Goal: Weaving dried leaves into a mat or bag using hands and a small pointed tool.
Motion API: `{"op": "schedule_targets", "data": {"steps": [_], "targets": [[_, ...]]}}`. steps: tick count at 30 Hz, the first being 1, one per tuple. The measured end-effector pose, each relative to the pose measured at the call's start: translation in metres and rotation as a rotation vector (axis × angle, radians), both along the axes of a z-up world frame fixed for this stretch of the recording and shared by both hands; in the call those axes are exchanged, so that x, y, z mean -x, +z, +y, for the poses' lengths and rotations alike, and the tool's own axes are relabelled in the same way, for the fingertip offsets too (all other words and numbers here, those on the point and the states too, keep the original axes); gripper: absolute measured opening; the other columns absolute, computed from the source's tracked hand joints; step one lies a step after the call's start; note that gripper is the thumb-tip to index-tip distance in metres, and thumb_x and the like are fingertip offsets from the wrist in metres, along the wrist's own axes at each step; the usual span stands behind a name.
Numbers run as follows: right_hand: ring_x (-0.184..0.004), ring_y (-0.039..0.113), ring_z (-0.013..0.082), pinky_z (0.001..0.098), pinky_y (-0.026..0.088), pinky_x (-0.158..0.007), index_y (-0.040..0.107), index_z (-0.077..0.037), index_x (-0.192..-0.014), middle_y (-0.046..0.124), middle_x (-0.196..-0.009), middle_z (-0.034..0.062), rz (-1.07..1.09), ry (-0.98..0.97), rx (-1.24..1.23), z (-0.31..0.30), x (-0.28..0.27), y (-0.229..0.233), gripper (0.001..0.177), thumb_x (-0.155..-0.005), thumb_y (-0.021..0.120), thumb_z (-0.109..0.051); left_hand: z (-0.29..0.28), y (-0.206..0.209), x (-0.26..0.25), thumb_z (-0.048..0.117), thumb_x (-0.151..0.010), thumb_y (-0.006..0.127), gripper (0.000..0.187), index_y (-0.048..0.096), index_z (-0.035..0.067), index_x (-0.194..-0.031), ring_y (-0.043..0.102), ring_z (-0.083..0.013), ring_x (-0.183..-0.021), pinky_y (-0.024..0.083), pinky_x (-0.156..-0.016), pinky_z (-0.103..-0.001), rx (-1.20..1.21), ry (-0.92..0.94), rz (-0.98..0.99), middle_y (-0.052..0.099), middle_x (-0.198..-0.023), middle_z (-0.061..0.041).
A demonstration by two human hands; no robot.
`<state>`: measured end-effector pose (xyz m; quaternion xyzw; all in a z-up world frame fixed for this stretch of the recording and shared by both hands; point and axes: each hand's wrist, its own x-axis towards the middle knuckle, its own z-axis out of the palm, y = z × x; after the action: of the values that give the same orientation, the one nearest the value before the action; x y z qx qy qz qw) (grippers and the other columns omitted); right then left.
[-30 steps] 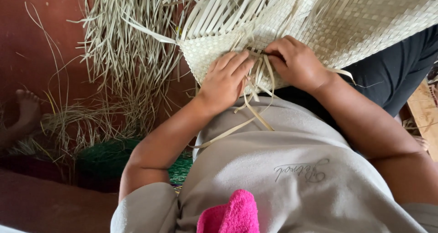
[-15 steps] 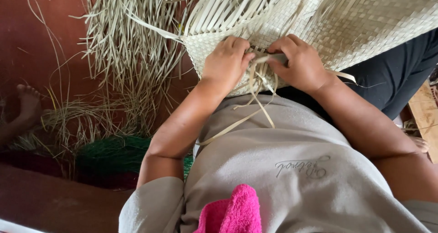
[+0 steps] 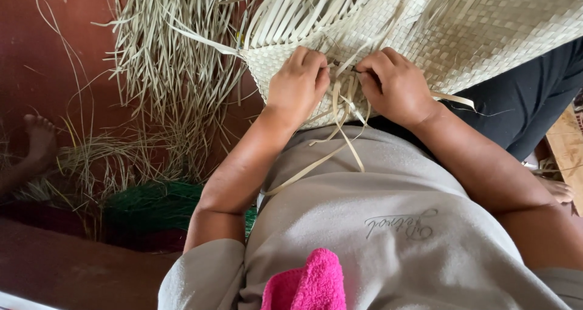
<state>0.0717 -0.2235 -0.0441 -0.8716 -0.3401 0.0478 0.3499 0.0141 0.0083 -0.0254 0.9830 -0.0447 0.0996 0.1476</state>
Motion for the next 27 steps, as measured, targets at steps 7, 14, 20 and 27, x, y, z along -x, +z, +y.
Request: {"op": "schedule_targets", "data": {"steps": [7,14,20,27], "targets": [[-0.084,0.07,0.0393,0.0468,0.059,-0.063,0.063,-0.018,-0.112,0.057,-0.093,0.0038,-0.042,-0.014,0.006,-0.001,0.001,-0.001,0.016,-0.099,0.071,-0.016,0.0,0.004,0.003,0.028,-0.09,0.069,0.015,0.057,0.024,-0.098,0.07,-0.0207,-0.078,0.061,-0.061,-0.032,0.096,-0.013,-0.037,0.05,-0.089,0.003],[-0.089,0.067,0.0394,0.0439,0.057,-0.07,0.066,-0.01,-0.107,0.059,-0.097,0.01,-0.135,0.026,-0.029,0.001,-0.005,0.004,0.012,-0.099,0.074,-0.013,-0.005,0.01,0.009,0.036,-0.093,0.075,0.041,0.059,0.02,-0.126,0.071,-0.0182,-0.087,0.061,-0.079,-0.03,0.201,-0.041,-0.079,0.063,-0.094,0.003],[-0.097,0.068,0.0392,0.0454,0.056,-0.081,0.073,-0.011,-0.122,0.064,-0.1,0.0146,-0.002,0.084,-0.164,0.012,-0.001,0.021,0.026,-0.097,0.07,-0.004,-0.007,0.024,0.012,0.026,-0.058,0.104,0.111,0.041,0.006,-0.147,0.067,-0.0364,-0.097,0.058,-0.092,-0.045,0.234,-0.104,0.021,0.065,-0.106,-0.016],[-0.105,0.062,0.0392,0.0489,0.05,-0.079,0.071,-0.01,-0.117,0.068,-0.112,0.0131,-0.175,0.226,-0.039,0.011,0.019,0.051,0.028,-0.09,0.076,-0.013,-0.011,-0.007,0.015,0.021,-0.06,0.1,0.097,0.049,0.016,-0.142,0.063,-0.0297,-0.1,0.058,-0.088,-0.042,0.201,-0.101,-0.067,0.062,-0.115,-0.007]]}}
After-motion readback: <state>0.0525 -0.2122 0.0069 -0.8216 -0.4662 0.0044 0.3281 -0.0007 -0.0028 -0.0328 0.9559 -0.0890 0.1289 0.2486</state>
